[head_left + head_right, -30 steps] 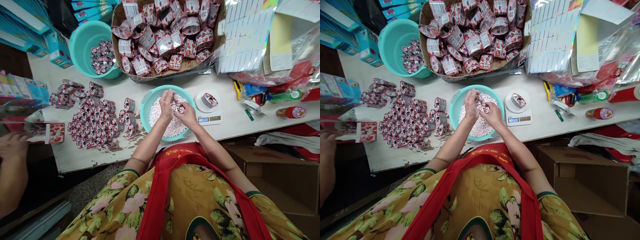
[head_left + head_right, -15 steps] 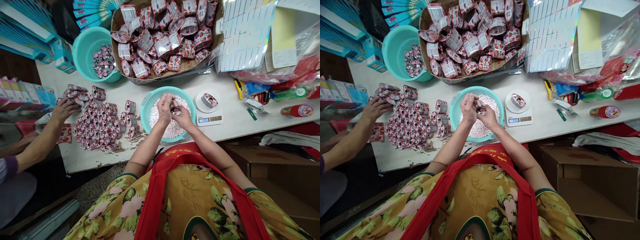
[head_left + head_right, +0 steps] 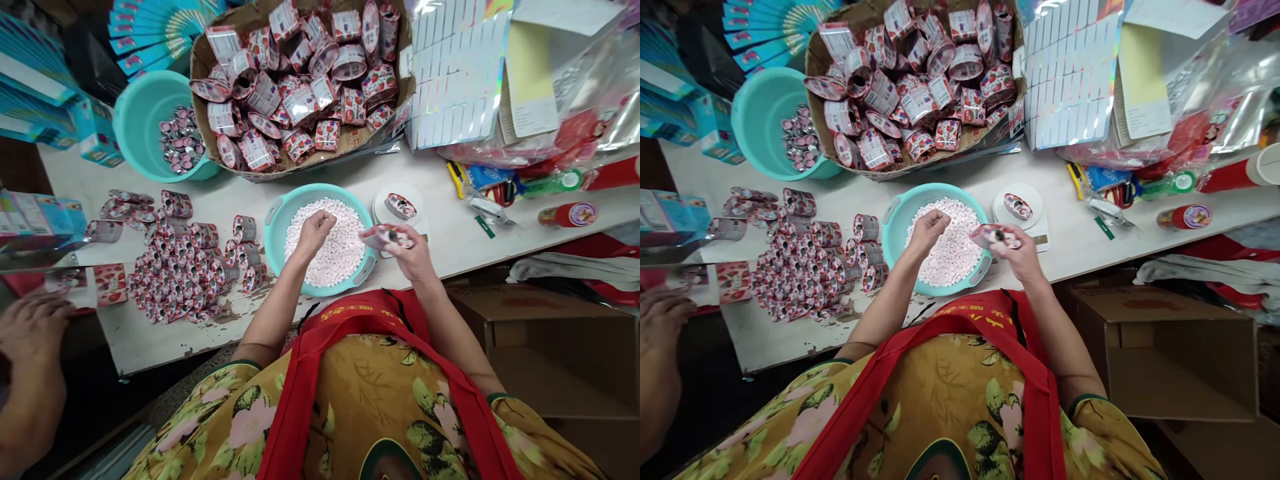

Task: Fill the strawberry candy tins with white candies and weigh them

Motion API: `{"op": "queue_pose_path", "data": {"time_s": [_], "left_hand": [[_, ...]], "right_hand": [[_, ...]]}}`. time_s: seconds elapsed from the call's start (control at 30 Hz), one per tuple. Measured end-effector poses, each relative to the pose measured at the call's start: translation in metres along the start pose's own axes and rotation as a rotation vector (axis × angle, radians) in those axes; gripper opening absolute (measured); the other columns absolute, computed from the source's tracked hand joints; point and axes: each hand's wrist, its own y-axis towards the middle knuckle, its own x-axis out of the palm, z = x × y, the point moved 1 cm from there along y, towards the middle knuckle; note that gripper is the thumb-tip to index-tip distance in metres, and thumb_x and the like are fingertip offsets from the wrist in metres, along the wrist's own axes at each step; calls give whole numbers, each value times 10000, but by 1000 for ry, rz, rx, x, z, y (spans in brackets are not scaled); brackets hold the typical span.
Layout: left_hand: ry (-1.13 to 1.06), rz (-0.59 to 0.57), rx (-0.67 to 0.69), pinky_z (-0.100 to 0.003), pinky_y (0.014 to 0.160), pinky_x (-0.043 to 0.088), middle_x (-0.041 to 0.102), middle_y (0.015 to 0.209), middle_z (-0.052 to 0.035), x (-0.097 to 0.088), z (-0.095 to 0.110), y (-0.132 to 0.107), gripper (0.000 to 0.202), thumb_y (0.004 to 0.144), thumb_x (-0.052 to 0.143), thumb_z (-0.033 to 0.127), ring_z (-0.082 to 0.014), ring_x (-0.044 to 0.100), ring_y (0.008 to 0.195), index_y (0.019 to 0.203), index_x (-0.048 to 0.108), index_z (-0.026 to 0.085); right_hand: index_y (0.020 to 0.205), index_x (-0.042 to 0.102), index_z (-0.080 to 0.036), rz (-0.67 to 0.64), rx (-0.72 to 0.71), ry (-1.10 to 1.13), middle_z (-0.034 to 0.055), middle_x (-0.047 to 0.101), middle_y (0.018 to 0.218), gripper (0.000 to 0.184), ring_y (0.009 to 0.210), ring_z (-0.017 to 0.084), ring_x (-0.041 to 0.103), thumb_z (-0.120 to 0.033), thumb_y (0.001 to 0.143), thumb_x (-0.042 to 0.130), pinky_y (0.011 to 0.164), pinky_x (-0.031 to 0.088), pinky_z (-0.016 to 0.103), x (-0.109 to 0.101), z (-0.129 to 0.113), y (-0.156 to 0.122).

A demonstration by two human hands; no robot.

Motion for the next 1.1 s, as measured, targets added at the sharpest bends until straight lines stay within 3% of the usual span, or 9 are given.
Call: {"op": "queue_pose_path", "data": {"time_s": [0.13, 0.23, 0.37, 0.47, 0.6, 0.7, 0.87, 1.0, 1.1], "left_hand": [[168, -229, -4, -245, 569, 404, 606, 701, -18, 15, 8, 2, 152, 854, 594, 332, -143, 524, 612, 803, 655, 202], [470, -396, 6, -303, 693, 485, 712, 996, -59, 9, 7, -1, 165, 824, 595, 268, -209, 639, 799, 935, 712, 231], [776, -293, 155, -369, 868, 496, 726, 1126, -67, 17, 14, 2, 212, 893, 563, 294, -248, 667, 894, 1016, 726, 239], [816, -210, 340, -377, 936, 489, 700, 1193, -78, 54, 30, 17, 264, 944, 534, 313, -246, 648, 998, 1152, 677, 234], [948, -347, 585, -439, 1056, 429, 550, 1448, -119, 116, 39, 44, 505, 890, 625, 245, -293, 492, 1296, 1387, 536, 231], [1062, -490, 651, -457, 1028, 433, 553, 1432, -128, 145, 31, 61, 499, 888, 622, 221, -314, 490, 1289, 1380, 547, 246], [975, -491, 582, -377, 953, 461, 648, 1198, -121, 143, 31, 66, 353, 930, 586, 267, -266, 593, 1103, 1276, 599, 202], [696, -419, 540, -351, 956, 456, 640, 1218, -101, 107, 55, 27, 414, 909, 644, 372, -249, 590, 1112, 1279, 588, 196], [465, -495, 399, -344, 945, 466, 654, 1198, -88, 77, 62, -19, 456, 889, 669, 459, -239, 600, 1081, 1261, 615, 202]], "right_hand": [[1060, 712, -219, 477, -152, -38, 46, 756, 1053, 569, 968, 239, 732, -346, 540, 903, 976, 553, 469, -72, -5, -2], [1050, 713, -184, 653, -171, -124, 48, 744, 1005, 588, 932, 232, 722, -351, 520, 904, 966, 558, 464, -110, 2, 6], [1053, 713, -172, 690, -164, -147, 49, 739, 1005, 581, 937, 226, 709, -374, 538, 891, 973, 559, 463, -123, 13, 20], [1073, 711, -173, 688, -161, -106, 44, 736, 1028, 588, 947, 220, 705, -363, 546, 890, 982, 559, 458, -117, 18, 26], [1115, 699, -176, 701, -180, -87, 47, 727, 1054, 603, 971, 221, 701, -365, 573, 884, 976, 566, 454, -121, 28, 23], [1146, 682, -167, 802, -216, -114, 49, 709, 1063, 614, 983, 221, 693, -371, 598, 869, 988, 558, 488, -149, 46, 21], [1170, 647, -115, 924, -188, -330, 125, 653, 1147, 645, 1084, 279, 645, -432, 639, 831, 1055, 493, 571, -197, 67, 22], [1420, 492, -195, 835, -327, -703, 185, 442, 1485, 867, 1401, 351, 443, -524, 685, 812, 1128, 425, 579, -158, 37, 5], [1442, 470, -248, 302, -236, -565, 142, 532, 1432, 884, 1258, 295, 582, -554, 688, 813, 1000, 543, 461, -81, 6, -8]]}}
